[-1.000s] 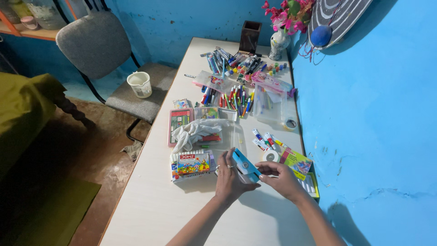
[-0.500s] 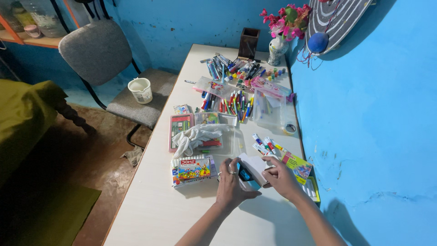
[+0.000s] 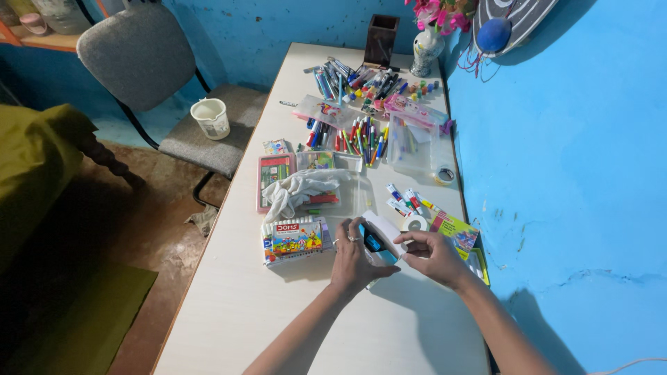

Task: The person organizes art supplies on a white table. They wipe a box of colored pencils with a white cloth, then wipe several small paint tubes and place them into a yellow box. The person also handles a roll of tape and a plastic container while arranging items.

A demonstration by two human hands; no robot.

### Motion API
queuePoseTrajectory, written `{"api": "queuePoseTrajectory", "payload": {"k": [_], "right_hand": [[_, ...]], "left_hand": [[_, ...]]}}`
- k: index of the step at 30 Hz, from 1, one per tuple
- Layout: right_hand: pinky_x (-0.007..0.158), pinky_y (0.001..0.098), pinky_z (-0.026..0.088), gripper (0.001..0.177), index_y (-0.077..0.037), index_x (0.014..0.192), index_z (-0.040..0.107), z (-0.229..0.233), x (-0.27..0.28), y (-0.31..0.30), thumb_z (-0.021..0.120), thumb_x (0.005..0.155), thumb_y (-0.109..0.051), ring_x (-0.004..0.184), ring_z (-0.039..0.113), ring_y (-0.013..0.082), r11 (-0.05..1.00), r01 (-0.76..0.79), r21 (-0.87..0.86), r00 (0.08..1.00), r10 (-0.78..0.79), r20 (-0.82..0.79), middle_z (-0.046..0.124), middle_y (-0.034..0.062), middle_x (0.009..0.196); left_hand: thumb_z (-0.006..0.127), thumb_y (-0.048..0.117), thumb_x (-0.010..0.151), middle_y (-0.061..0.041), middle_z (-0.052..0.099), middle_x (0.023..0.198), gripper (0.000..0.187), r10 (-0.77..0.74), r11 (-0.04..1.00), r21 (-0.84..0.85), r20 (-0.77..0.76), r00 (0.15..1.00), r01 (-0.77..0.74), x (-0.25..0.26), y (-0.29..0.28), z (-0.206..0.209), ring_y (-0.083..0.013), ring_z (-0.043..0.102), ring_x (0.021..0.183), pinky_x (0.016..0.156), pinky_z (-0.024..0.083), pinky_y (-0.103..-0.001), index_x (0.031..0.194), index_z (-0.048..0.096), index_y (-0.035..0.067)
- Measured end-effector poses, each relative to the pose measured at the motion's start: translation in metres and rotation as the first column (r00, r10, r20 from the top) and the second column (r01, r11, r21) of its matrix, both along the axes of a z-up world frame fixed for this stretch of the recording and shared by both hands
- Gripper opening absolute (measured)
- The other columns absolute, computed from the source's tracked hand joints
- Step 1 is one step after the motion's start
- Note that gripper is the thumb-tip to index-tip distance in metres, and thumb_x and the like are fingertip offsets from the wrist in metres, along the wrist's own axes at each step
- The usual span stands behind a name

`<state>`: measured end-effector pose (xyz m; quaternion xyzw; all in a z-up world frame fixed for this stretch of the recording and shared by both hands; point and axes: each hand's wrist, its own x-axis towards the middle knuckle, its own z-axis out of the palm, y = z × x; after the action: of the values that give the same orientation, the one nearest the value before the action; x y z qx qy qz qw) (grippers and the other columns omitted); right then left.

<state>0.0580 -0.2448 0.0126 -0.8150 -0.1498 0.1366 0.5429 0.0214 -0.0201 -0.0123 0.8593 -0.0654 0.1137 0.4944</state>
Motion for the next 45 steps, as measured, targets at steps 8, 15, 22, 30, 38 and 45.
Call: {"api": "queuePoseTrajectory", "payload": {"k": [8, 15, 22, 30, 38, 45], "right_hand": [[0.071, 0.0251, 0.056, 0.033, -0.005, 0.104, 0.068, 0.014, -0.011, 0.025, 0.086, 0.077, -0.008, 0.077, 0.067, 0.0084, 0.985, 0.155, -0.076, 0.980, -0.143, 0.138, 0.071, 0.0009, 0.089], [0.069, 0.0287, 0.060, 0.030, -0.013, 0.115, 0.073, 0.027, -0.034, 0.045, 0.074, 0.085, -0.010, 0.085, 0.077, 0.0137, 0.962, 0.194, -0.192, 0.889, -0.090, 0.449, 0.076, 0.0032, 0.108], [0.068, 0.0299, 0.062, 0.029, -0.009, 0.108, 0.071, 0.037, -0.040, 0.054, 0.077, 0.079, -0.012, 0.083, 0.076, 0.0187, 0.973, 0.177, -0.147, 0.906, -0.103, 0.410, 0.075, 0.0049, 0.101], [0.070, 0.0322, 0.059, 0.033, -0.011, 0.110, 0.072, 0.018, -0.026, 0.067, 0.079, 0.077, -0.015, 0.084, 0.076, 0.0168, 0.927, 0.355, -0.124, 0.835, -0.254, 0.488, 0.078, 0.0059, 0.095], [0.069, 0.0326, 0.058, 0.027, -0.008, 0.098, 0.069, 0.016, -0.028, 0.082, 0.081, 0.075, -0.011, 0.077, 0.076, 0.0193, 0.858, 0.478, -0.189, 0.819, -0.357, 0.450, 0.075, 0.0072, 0.085], [0.070, 0.0328, 0.058, 0.020, -0.005, 0.087, 0.072, -0.002, -0.018, 0.092, 0.084, 0.071, -0.007, 0.075, 0.075, 0.0213, 0.851, 0.497, -0.170, 0.807, -0.381, 0.451, 0.075, 0.0067, 0.088]], "left_hand": [[0.104, 0.039, 0.046, -0.026, 0.029, 0.145, 0.134, -0.002, 1.000, 0.006, 0.009, 1.000, 0.002, -0.003, 0.000, 0.001, -0.0460, 0.038, 0.136, 0.111, 0.041, -0.049, 0.148, 0.024, 0.005], [0.104, 0.038, 0.046, -0.026, 0.030, 0.145, 0.132, -0.023, 1.000, 0.013, -0.022, 1.000, 0.023, 0.001, 0.001, -0.001, -0.0458, 0.037, 0.138, 0.112, 0.040, -0.049, 0.148, 0.026, 0.005], [0.102, 0.033, 0.046, -0.029, 0.031, 0.144, 0.132, -0.034, 0.999, -0.003, 0.040, 0.999, 0.034, 0.003, 0.002, -0.009, -0.0476, 0.035, 0.139, 0.114, 0.040, -0.050, 0.149, 0.025, 0.003], [0.103, 0.036, 0.049, -0.030, 0.027, 0.146, 0.134, -0.051, 0.999, 0.014, 0.041, 0.998, 0.051, 0.004, 0.003, -0.014, -0.0489, 0.030, 0.139, 0.114, 0.037, -0.051, 0.148, 0.019, 0.002], [0.100, 0.030, 0.050, -0.029, 0.032, 0.145, 0.131, -0.058, 0.998, 0.029, 0.099, 0.993, 0.055, 0.001, 0.000, -0.014, -0.0490, 0.036, 0.136, 0.114, 0.037, -0.052, 0.150, 0.021, 0.003], [0.101, 0.030, 0.051, -0.025, 0.035, 0.143, 0.132, -0.033, 0.997, -0.071, 0.096, 0.995, 0.040, -0.005, -0.003, -0.007, -0.0473, 0.040, 0.134, 0.112, 0.038, -0.053, 0.152, 0.020, 0.005]]}}
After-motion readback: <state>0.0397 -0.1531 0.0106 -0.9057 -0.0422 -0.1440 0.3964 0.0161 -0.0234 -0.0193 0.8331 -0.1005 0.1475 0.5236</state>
